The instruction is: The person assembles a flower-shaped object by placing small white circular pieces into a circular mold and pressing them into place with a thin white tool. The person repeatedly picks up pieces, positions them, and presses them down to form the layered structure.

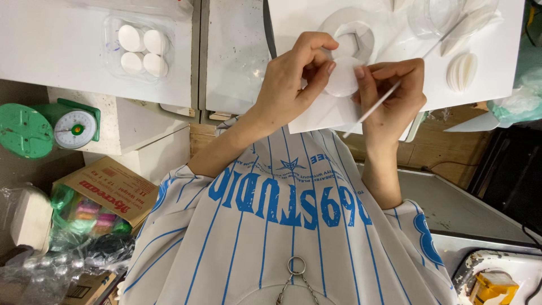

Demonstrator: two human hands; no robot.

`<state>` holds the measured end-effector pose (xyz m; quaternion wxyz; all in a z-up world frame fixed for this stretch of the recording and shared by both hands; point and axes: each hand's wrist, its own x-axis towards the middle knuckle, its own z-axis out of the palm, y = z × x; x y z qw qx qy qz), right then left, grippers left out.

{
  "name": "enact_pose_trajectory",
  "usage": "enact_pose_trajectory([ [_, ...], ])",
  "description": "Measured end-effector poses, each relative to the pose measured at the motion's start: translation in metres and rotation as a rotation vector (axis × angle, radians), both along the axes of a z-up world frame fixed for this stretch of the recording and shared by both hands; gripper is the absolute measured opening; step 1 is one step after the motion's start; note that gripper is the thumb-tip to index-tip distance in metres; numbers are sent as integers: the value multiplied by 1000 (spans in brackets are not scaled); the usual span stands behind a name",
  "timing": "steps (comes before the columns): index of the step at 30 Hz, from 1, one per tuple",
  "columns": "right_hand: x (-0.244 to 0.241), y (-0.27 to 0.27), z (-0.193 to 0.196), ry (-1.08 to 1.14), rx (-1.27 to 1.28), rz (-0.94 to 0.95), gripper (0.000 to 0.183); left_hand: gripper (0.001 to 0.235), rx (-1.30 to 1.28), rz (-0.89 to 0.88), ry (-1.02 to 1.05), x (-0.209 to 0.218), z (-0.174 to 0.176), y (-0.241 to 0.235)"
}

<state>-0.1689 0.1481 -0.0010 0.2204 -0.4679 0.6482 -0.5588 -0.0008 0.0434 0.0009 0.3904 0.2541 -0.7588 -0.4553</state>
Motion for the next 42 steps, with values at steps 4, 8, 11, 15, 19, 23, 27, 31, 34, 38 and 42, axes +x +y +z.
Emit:
enact_pose_trajectory([
  [4, 1, -3, 2, 16, 29, -20, 34, 26, 9, 13, -21, -1, -1, -1],
  [8, 0, -5, 1, 56, 24, -24, 35, 26, 30, 2, -15, -1, -1, -2],
  [11, -1, -5, 0, 91, 28, -35, 36, 26, 35, 14, -29, -1, 1, -1],
  [15, -1, -5, 0, 103, 41, -45, 37, 27, 25, 10, -36, 0, 3, -2],
  [19, 0, -5, 0, 107, 46, -42, 37, 27, 20, 9, -29, -1, 3, -2],
  [23, -1, -6, 1, 108, 49, -33, 36, 27, 26, 4, -32, -2, 2, -3],
  [27, -2, -6, 0, 138, 47, -33, 37, 28, 15, 0, -30, -1, 2, -3],
  [31, -2, -6, 0, 137, 52, -32, 38, 27, 46, -6, -28, -1, 1, -3],
  [34, -1, -5, 0, 121, 56, -27, 38, 26, 45, -11, -17, -2, 2, -3],
  [38, 0, -5, 2, 139, 42, -29, 38, 23, 41, 11, -63, -2, 6, -2],
  [42, 2, -6, 3, 140, 49, -34, 38, 23, 45, 6, -64, -2, 9, -4],
])
